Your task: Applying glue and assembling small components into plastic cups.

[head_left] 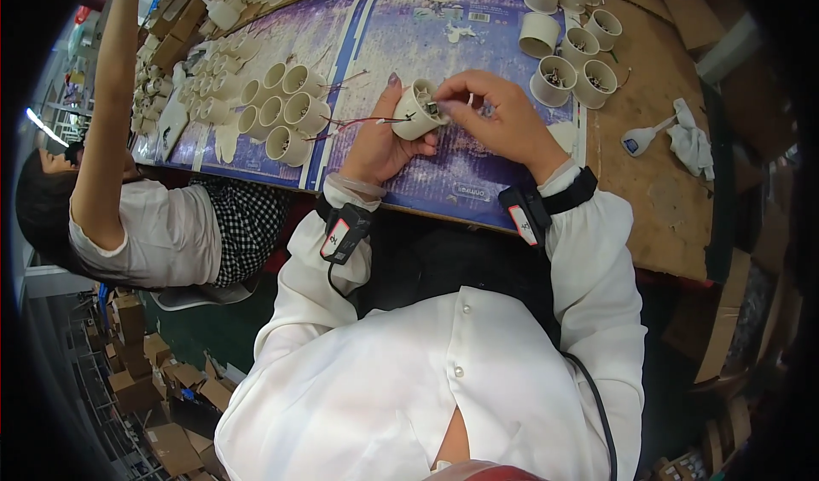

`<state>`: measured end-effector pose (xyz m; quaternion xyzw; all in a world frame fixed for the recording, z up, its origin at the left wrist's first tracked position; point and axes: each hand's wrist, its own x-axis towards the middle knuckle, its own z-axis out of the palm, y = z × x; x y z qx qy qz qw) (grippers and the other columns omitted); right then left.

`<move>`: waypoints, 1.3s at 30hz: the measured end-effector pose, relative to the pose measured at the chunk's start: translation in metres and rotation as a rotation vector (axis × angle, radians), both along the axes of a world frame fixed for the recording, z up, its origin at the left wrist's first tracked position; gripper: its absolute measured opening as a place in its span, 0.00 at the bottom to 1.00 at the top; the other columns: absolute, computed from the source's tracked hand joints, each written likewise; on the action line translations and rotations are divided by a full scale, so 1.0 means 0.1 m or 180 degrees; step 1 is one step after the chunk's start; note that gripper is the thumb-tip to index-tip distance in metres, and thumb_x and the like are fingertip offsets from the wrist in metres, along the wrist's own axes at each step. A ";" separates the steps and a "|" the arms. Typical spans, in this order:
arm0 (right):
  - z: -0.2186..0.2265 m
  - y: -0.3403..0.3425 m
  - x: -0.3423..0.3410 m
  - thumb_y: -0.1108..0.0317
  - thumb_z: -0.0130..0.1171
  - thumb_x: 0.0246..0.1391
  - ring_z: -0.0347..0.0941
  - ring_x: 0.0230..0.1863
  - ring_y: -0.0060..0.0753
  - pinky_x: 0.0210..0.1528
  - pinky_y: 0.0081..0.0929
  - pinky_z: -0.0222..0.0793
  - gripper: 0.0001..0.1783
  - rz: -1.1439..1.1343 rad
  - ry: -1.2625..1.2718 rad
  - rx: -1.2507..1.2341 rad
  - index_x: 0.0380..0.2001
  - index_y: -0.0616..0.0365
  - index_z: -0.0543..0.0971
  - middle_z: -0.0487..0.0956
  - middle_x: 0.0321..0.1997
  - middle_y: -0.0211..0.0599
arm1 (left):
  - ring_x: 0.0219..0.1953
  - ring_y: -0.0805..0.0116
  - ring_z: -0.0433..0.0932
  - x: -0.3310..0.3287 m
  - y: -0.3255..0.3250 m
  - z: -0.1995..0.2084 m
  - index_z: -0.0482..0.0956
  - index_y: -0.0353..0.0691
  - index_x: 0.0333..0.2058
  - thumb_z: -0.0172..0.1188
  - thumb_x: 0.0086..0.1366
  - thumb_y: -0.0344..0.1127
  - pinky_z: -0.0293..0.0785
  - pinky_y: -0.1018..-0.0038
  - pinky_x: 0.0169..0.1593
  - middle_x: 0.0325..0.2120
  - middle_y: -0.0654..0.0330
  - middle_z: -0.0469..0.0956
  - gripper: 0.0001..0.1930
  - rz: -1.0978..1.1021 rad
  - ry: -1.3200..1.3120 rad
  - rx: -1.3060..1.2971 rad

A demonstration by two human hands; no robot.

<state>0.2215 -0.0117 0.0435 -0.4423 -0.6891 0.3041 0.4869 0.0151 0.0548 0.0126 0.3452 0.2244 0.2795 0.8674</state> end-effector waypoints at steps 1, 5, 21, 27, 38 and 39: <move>0.00 0.00 -0.02 0.72 0.61 0.55 0.76 0.38 0.24 0.40 0.21 0.69 0.10 0.0038 -0.0175 0.0143 0.42 0.56 0.82 0.82 0.40 0.30 | 0.26 0.66 0.80 -0.01 -0.01 0.00 0.69 0.36 0.54 0.35 0.75 0.59 0.83 0.72 0.29 0.34 0.54 0.79 0.30 0.0030 0.0068 0.0027; -0.13 0.04 -0.05 0.72 0.62 0.53 0.75 0.35 0.26 0.35 0.21 0.68 0.10 -0.0104 -0.0131 0.0354 0.40 0.54 0.83 0.82 0.39 0.31 | 0.27 0.67 0.80 -0.03 -0.11 0.08 0.66 0.39 0.59 0.36 0.75 0.58 0.83 0.73 0.28 0.36 0.55 0.79 0.29 0.0038 0.0138 0.0278; -0.06 -0.01 -0.05 0.70 0.61 0.56 0.73 0.31 0.16 0.31 0.19 0.67 0.15 0.0239 -0.0037 -0.0372 0.48 0.58 0.80 0.84 0.36 0.31 | 0.35 0.67 0.80 -0.03 -0.27 0.31 0.65 0.38 0.57 0.49 0.74 0.50 0.81 0.74 0.32 0.42 0.54 0.77 0.23 0.0682 0.1821 0.1677; -0.15 0.06 -0.06 0.66 0.58 0.61 0.74 0.34 0.14 0.35 0.17 0.69 0.17 0.0037 0.0338 -0.0892 0.52 0.60 0.76 0.82 0.37 0.29 | 0.39 0.67 0.80 -0.05 -0.22 0.33 0.66 0.38 0.57 0.50 0.74 0.49 0.81 0.74 0.36 0.44 0.54 0.77 0.23 0.0462 0.1538 0.1482; -0.27 0.14 -0.08 0.67 0.55 0.65 0.74 0.38 0.13 0.38 0.15 0.68 0.15 0.0536 0.1171 -0.0663 0.52 0.61 0.76 0.81 0.38 0.28 | 0.47 0.67 0.79 -0.13 -0.15 0.22 0.62 0.38 0.64 0.55 0.71 0.43 0.81 0.73 0.42 0.51 0.54 0.75 0.27 0.0348 0.0765 0.0931; -0.23 0.15 -0.04 0.67 0.55 0.65 0.74 0.38 0.13 0.38 0.15 0.68 0.15 0.0444 0.0916 -0.0935 0.52 0.61 0.76 0.81 0.39 0.28 | 0.47 0.67 0.79 -0.11 -0.16 0.22 0.63 0.37 0.63 0.56 0.70 0.41 0.80 0.73 0.42 0.51 0.55 0.76 0.27 0.0427 0.0811 0.0973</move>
